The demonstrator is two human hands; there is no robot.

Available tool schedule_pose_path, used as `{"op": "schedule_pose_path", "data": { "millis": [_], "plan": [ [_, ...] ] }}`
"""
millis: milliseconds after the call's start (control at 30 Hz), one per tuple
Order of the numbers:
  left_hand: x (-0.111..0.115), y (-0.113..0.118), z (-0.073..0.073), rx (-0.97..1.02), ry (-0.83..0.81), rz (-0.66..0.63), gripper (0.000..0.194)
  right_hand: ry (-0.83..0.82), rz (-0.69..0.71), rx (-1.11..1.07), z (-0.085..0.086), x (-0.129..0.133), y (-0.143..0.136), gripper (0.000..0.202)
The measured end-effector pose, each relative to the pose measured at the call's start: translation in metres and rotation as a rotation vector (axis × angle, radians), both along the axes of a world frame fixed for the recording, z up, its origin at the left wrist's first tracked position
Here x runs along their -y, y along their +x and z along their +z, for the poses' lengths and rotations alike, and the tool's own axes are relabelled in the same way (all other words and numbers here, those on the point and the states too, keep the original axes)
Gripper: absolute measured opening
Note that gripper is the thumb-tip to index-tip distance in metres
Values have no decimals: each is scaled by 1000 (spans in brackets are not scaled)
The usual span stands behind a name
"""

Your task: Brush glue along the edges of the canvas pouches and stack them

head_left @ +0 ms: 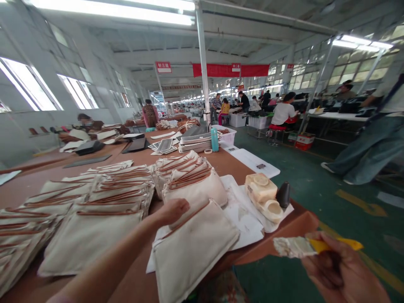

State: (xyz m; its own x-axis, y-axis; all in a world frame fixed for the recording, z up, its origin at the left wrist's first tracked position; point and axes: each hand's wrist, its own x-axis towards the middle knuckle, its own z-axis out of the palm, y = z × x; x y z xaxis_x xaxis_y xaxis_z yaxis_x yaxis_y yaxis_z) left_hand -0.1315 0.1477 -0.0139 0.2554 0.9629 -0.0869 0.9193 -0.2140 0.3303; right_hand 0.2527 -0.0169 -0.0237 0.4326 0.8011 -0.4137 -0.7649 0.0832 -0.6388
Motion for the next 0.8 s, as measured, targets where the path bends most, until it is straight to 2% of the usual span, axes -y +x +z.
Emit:
{"op": "schedule_pose_path", "data": {
  "millis": [67, 133, 200, 300, 367, 467, 633, 800],
  "plan": [
    [-9, 37, -31, -48, -32, 61, 31, -25, 34, -58, -5, -6, -12, 42],
    [-16, 68, -54, -79, -35, 155, 35, -14, 110, -61, -17, -8, -16, 42],
    [-21, 87, -68, -89, -45, 237, 37, -11, 165, -64, -31, -8, -17, 36],
    [-26, 97, -76, -43, -81, 261, 33, -27, 179, -45, -45, -9, -17, 31],
    [-26, 96, -76, 34, -101, 208, 26, -18, 153, 25, -45, -12, -19, 34],
    [-16, 92, -68, 200, -99, 55, 26, 81, 88, 196, -33, -24, -25, 37],
    [27, 96, -41, 447, -71, -179, 23, 280, 85, 391, -7, -54, -42, 31],
    [66, 109, -12, 595, -93, -296, 21, 350, 175, 617, 0, -73, -57, 36]
  ]
}}
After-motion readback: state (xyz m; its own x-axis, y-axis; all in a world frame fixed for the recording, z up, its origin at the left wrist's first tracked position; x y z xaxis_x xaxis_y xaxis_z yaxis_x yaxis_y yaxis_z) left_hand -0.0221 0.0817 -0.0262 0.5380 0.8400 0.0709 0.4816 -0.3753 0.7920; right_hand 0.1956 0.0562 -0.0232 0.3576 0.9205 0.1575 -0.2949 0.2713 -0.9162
